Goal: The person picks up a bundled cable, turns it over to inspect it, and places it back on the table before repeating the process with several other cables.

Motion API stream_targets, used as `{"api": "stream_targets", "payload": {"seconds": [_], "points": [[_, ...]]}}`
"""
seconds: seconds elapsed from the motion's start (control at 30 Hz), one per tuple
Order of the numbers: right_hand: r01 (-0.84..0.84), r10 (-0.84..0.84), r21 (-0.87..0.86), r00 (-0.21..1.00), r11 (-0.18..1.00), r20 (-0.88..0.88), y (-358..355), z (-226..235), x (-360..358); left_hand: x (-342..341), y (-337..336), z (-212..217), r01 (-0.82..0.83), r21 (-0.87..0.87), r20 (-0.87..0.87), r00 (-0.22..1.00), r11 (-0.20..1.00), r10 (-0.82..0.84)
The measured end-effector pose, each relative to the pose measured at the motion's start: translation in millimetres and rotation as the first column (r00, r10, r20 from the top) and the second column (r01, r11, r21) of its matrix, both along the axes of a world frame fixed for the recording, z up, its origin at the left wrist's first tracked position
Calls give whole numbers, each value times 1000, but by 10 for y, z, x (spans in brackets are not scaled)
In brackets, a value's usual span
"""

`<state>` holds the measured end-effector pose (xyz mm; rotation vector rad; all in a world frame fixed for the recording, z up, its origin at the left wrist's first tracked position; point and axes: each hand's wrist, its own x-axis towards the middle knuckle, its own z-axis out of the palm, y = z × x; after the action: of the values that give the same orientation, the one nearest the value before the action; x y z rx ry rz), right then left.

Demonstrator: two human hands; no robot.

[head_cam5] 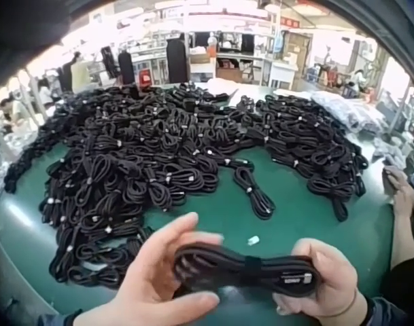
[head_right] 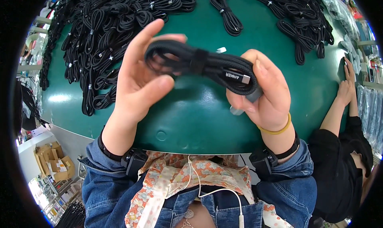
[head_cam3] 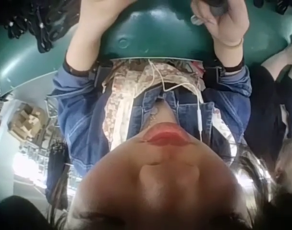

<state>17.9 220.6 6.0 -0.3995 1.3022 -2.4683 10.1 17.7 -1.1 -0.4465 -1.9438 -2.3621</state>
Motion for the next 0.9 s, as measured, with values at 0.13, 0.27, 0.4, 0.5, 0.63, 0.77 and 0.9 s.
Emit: {"api": "stream_targets", "payload": {"seconds": [0.13,0.27,0.4,0.5,0.63,0.77,0.9], "points": [[-44,69,-186,989,982,129,-53,-46,31,35,-41,6,234,120,7,972,965,-236],[-76,76,2,995,997,67,-29,-16,27,43,-53,16,263,127,0,964,956,-265],[-91,91,-12,996,996,8,-34,-28,27,41,-38,17,253,96,-19,968,963,-252],[-24,30,-190,999,981,28,-85,-49,56,55,-42,15,249,108,-24,968,962,-248],[-5,13,-148,998,989,58,-89,-32,69,62,-50,-10,236,98,-53,971,967,-232],[-33,31,35,998,999,60,-73,18,57,64,-55,-11,238,96,-65,971,967,-232],[-46,44,40,998,998,53,-41,4,27,48,-36,18,227,102,8,973,968,-229]]}}
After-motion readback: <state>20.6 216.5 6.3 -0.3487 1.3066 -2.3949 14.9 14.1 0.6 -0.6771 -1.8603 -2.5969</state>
